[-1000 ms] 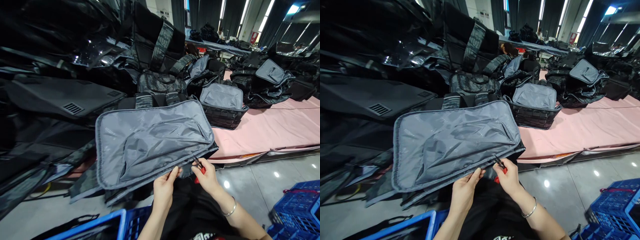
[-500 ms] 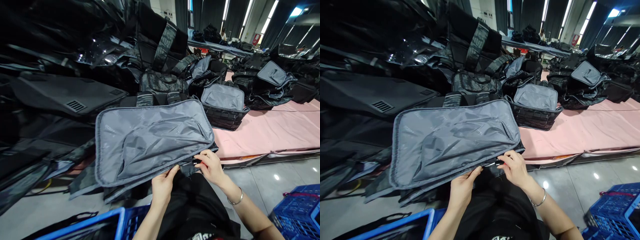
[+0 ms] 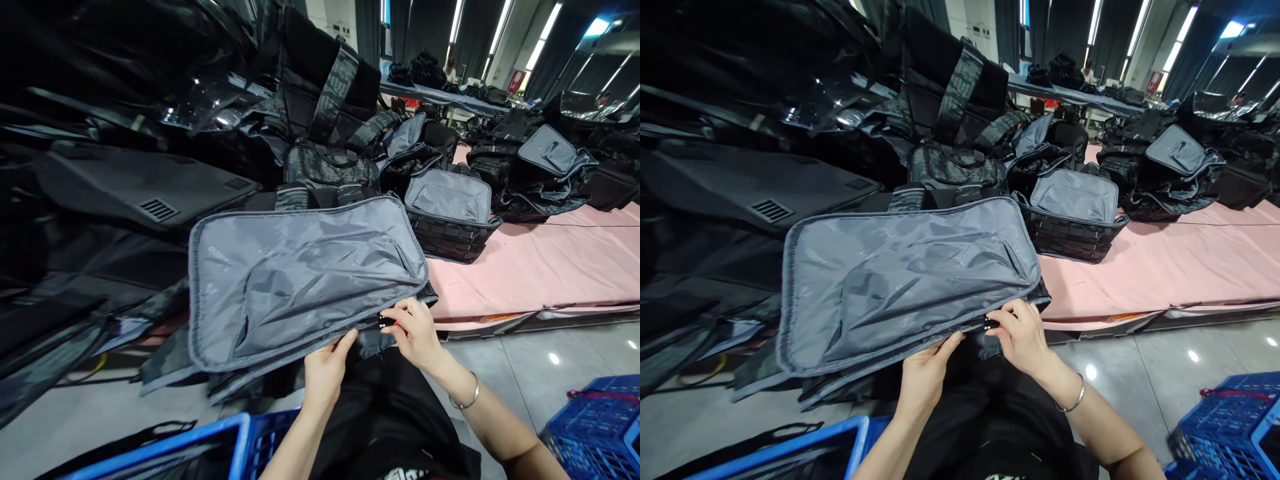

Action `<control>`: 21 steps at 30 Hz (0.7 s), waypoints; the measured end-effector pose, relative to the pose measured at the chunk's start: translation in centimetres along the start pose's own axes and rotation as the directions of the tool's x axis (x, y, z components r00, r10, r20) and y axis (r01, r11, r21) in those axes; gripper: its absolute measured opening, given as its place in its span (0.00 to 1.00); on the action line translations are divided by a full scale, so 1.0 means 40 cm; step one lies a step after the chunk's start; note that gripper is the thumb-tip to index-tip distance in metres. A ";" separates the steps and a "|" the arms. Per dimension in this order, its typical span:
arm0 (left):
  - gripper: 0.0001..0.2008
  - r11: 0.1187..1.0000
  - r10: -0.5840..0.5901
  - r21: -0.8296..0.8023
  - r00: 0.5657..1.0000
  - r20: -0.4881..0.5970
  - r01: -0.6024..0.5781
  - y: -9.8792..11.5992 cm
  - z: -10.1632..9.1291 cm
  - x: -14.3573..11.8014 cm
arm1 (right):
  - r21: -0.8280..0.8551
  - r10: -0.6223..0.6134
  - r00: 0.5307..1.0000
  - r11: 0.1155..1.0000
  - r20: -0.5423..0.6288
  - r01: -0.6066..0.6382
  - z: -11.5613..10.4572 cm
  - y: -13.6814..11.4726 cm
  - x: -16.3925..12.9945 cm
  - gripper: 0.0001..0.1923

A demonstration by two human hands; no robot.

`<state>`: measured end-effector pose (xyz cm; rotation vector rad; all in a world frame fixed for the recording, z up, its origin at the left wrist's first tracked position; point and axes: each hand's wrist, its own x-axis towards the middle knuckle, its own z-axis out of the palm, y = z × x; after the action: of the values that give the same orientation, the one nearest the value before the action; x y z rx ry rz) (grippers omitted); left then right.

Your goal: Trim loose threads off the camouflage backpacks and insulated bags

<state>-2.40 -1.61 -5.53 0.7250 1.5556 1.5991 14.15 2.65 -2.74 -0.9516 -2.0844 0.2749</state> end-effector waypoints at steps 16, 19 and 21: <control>0.10 1.000 -0.017 0.019 0.999 0.029 0.017 0.009 0.001 -0.005 | -0.003 0.044 0.998 0.999 0.035 -0.044 0.002 -0.011 0.015 0.09; 0.10 0.999 -0.034 0.028 0.999 0.033 0.033 0.014 0.001 -0.006 | 0.086 0.005 1.000 0.996 0.020 -0.007 0.001 -0.008 0.015 0.09; 0.12 0.998 -0.056 0.033 0.997 0.049 0.055 0.020 -0.004 -0.006 | 0.196 -0.034 0.997 0.980 0.070 0.020 -0.003 -0.010 0.008 0.09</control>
<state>-2.52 -1.85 -4.72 0.7270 1.5546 1.5081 13.91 2.57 -2.29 -0.8052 -2.0898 0.4972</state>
